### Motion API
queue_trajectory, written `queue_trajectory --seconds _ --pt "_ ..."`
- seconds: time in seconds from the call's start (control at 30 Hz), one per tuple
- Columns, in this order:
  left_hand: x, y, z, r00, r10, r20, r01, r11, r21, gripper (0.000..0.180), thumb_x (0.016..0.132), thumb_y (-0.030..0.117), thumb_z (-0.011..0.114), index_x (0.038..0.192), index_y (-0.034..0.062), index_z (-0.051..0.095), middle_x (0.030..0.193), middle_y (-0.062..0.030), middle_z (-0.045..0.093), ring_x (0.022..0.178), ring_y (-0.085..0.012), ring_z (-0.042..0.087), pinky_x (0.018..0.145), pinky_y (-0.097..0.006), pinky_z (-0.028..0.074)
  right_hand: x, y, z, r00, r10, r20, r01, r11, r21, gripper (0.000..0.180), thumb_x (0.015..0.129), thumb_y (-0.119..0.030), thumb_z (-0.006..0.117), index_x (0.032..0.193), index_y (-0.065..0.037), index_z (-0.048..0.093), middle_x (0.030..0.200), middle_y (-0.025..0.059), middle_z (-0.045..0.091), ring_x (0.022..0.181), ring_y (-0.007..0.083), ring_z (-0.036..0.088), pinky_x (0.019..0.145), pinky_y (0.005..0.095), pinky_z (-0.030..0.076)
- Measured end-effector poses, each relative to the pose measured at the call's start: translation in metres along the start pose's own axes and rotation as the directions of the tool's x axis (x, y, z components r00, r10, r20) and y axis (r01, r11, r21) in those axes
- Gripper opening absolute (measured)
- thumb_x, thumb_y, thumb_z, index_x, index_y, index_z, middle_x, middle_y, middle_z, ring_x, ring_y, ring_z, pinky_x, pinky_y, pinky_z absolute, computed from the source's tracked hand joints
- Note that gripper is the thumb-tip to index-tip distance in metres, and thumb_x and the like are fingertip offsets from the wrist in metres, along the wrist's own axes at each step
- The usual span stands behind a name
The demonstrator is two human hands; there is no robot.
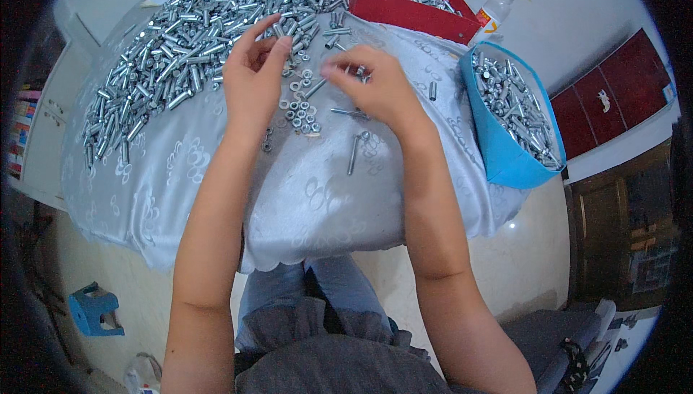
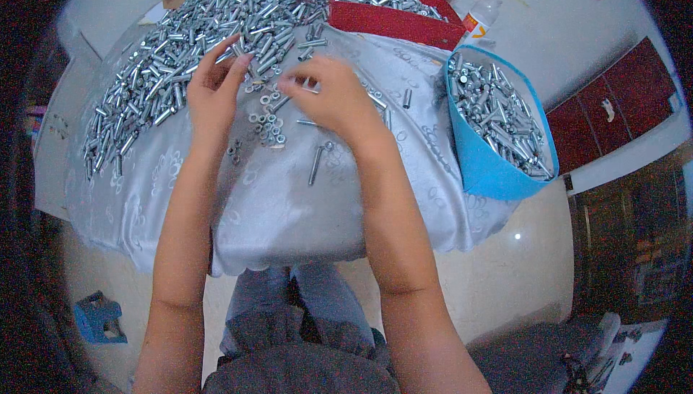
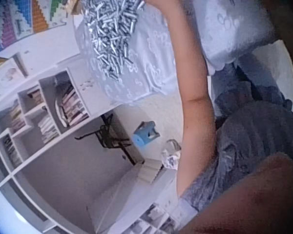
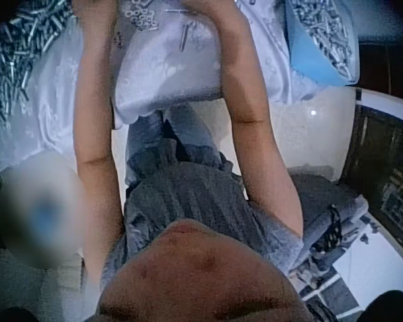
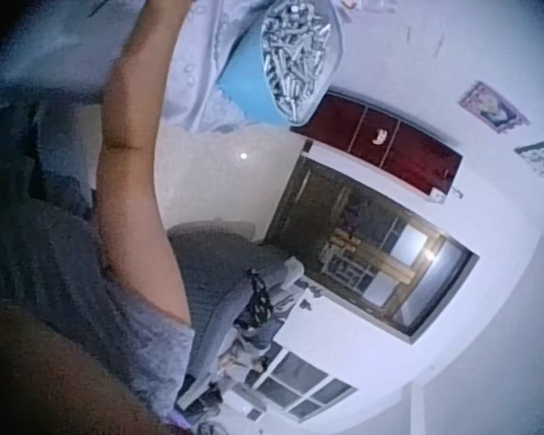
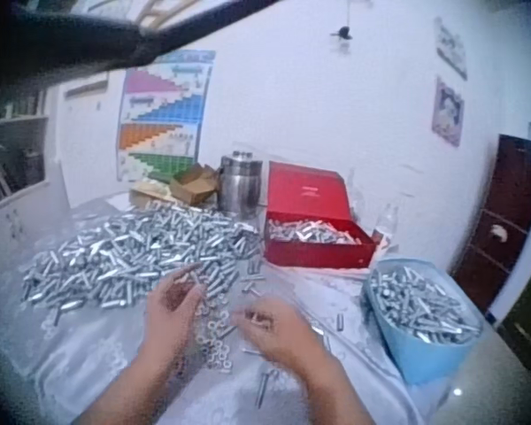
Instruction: The person repeatedly picks up bolts and washers from a table, threads the washers onto the bolts by hand, and places the assembled units into a blue container. The process is continuous and repetitive, focusing on manual assembly of hardware components.
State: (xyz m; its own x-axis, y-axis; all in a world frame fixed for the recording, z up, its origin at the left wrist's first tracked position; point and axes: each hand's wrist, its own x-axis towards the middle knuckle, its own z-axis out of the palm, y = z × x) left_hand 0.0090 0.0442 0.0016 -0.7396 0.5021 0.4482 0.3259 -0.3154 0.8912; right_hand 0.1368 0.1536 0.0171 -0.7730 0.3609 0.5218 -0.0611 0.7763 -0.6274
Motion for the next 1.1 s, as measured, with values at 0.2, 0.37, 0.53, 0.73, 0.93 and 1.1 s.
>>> queue_trajectory --seconds 0.2,0.37,0.53,0.73,0.93,1.1 --pt "0.003 0.003 -0.006 0.925 -0.378 -0.034 0.346 0.878 -0.331 0.038 0.077 0.012 0.061 0.112 0.0018 0.05 0.086 -0.0066 0.06 0.072 -0.0095 0.055 0.067 -0.023 0.047 -0.004 0.004 0.005 0.93 0.096 0.354 -0.056 0.991 -0.121 0.015 0.069 -0.016 0.062 0.078 -0.005 0.066 0.075 0.0107 0.058 0.068 0.0231 0.054 0.064 0.0296 0.043" --pt "0.006 -0.005 -0.011 0.875 -0.483 0.047 0.444 0.758 -0.477 0.038 0.079 0.013 0.059 0.114 0.0024 0.048 0.088 -0.0066 0.059 0.075 -0.0114 0.055 0.067 -0.023 0.048 -0.007 0.01 0.012 0.952 0.044 0.303 0.011 0.984 -0.178 0.018 0.065 -0.016 0.061 0.079 -0.006 0.065 0.075 0.0162 0.06 0.07 0.0306 0.057 0.065 0.0359 0.045" --pt "0.008 -0.012 -0.012 0.839 -0.535 0.102 0.503 0.689 -0.522 0.032 0.08 0.014 0.057 0.11 0.0038 0.05 0.089 -0.0061 0.058 0.076 -0.011 0.054 0.069 -0.023 0.048 -0.008 0.013 0.02 0.944 -0.069 0.321 0.152 0.959 -0.241 0.021 0.067 -0.018 0.064 0.083 -0.006 0.065 0.078 0.0132 0.058 0.076 0.0289 0.053 0.069 0.0348 0.042" --pt "0.005 -0.012 -0.009 0.827 -0.543 0.144 0.534 0.681 -0.5 0.029 0.082 0.016 0.055 0.109 0.0068 0.05 0.093 -0.0059 0.059 0.076 -0.0104 0.055 0.068 -0.022 0.049 -0.009 0.009 0.024 0.942 0.025 0.334 0.06 0.969 -0.24 0.018 0.066 -0.016 0.065 0.078 -0.004 0.064 0.078 0.0115 0.057 0.079 0.0277 0.052 0.07 0.0341 0.042" --pt "0.005 -0.013 -0.009 0.818 -0.557 0.145 0.554 0.693 -0.462 0.031 0.082 0.015 0.054 0.112 0.006 0.048 0.092 -0.006 0.059 0.076 -0.0104 0.055 0.067 -0.023 0.049 -0.008 0.009 0.025 0.939 0.041 0.341 0.049 0.966 -0.252 0.018 0.065 -0.015 0.065 0.077 -0.002 0.062 0.079 0.0129 0.056 0.079 0.0279 0.052 0.07 0.0339 0.042" --pt "0.004 -0.017 -0.01 0.822 -0.555 0.128 0.542 0.695 -0.472 0.032 0.082 0.015 0.054 0.112 0.0062 0.048 0.092 -0.0059 0.059 0.076 -0.0106 0.055 0.067 -0.023 0.048 -0.013 0.013 0.03 0.953 -0.02 0.301 0.096 0.967 -0.238 0.021 0.065 -0.014 0.064 0.08 -0.002 0.06 0.081 0.0151 0.056 0.08 0.0289 0.053 0.072 0.0358 0.042"
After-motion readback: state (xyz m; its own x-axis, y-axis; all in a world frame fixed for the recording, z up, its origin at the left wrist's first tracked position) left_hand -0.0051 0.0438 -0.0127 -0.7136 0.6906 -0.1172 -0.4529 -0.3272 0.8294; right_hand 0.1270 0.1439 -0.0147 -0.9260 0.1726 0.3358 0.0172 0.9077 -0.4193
